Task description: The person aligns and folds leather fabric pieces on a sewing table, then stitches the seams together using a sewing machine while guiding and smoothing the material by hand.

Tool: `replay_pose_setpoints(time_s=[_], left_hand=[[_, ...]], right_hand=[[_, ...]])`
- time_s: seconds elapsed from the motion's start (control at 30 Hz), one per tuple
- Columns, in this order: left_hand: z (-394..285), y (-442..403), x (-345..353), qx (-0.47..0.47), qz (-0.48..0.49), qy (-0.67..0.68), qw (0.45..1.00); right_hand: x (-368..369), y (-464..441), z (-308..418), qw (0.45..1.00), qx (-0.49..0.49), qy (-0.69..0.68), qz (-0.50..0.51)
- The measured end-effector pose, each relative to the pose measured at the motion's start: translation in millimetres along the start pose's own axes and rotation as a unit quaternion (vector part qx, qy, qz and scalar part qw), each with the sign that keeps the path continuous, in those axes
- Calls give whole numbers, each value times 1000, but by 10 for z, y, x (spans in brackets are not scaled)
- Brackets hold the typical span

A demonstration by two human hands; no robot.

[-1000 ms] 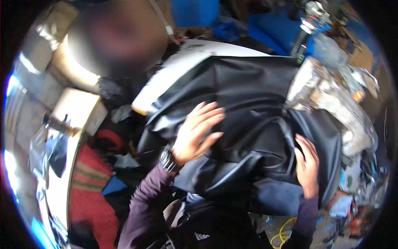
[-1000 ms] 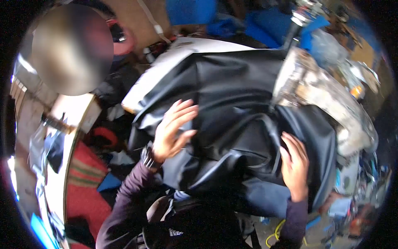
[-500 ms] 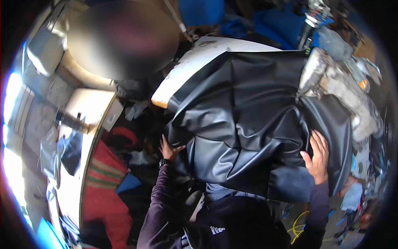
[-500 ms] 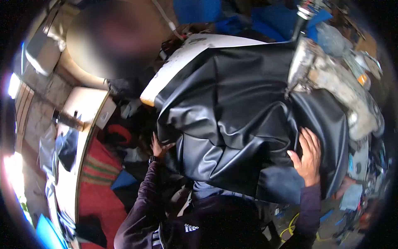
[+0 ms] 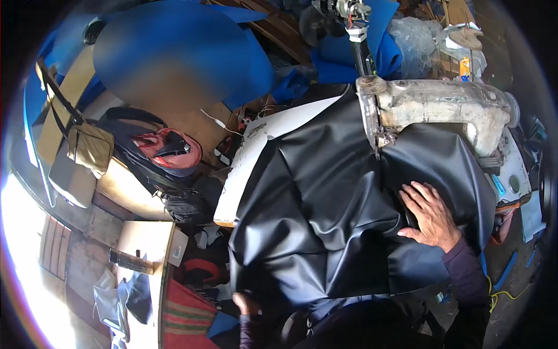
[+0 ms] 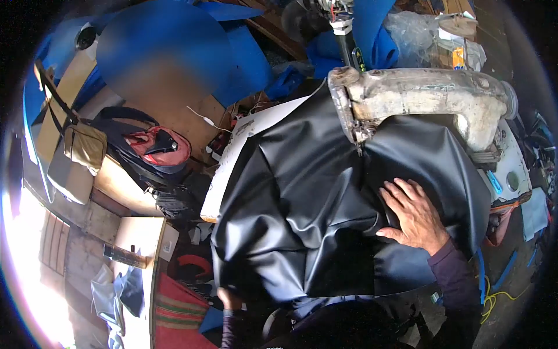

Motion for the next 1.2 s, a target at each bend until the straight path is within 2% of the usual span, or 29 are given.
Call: replay_pose_setpoints(time_s=[0.13,0.23,0.33,0.43,0.5,0.53,0.63,0.67,0.73,0.77,0.8,0.83,0.9,1.03,1.13,1.2], left_hand=[[-1534,-970,-954,185,-107,9,977],[-2617,-1725,-1292,342,-169,11,924],[-3428,-2694,-1290,454,-251,6,855],[-3906,-4145,-1047,541,-385,-46,746],[-4031,-5028,-574,556,-466,-145,672],[-3982,-5231,-304,539,-471,-204,667],[-4104,-4055,670,447,-246,-254,822],[-4353,-3389,749,448,-205,-134,860],[-4807,-2162,880,552,-160,11,818],[-4934,-1656,967,592,-63,74,800],[-5048,-1057,1017,650,52,129,747],[-5045,-641,1174,666,181,122,713],[-4711,-136,1527,660,229,104,708],[-4156,23,1714,646,260,39,717],[-3957,92,1555,621,227,69,747],[-3951,108,1433,635,191,101,742]], right_hand=[[10,38,-42,1000,-6,-12,0],[4,51,-59,1000,-6,-12,9],[6,42,-58,1000,-1,-18,26],[15,24,-61,998,24,-25,49],[26,21,-50,998,34,-22,56],[34,19,-52,997,33,-16,63],[50,5,-68,997,29,-7,67],[47,1,-65,998,29,-12,61],[44,8,-50,998,35,-11,52],[52,14,-42,998,37,-8,50],[50,4,-31,998,35,-3,46],[35,-10,-15,999,29,1,41],[59,21,-5,999,14,1,31],[0,60,26,1000,-8,21,16],[-21,81,33,1000,-19,8,1],[-24,123,6,999,-32,0,-15]])
Point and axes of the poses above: each hand's wrist, its own y-axis away from the middle knuckle, its own x-axis out of the palm, z = x × y, the point moved 5 cm from there along -y, towards the middle knuckle, and after that the axes turned 12 degrees about -z, right-handed, at the moved point
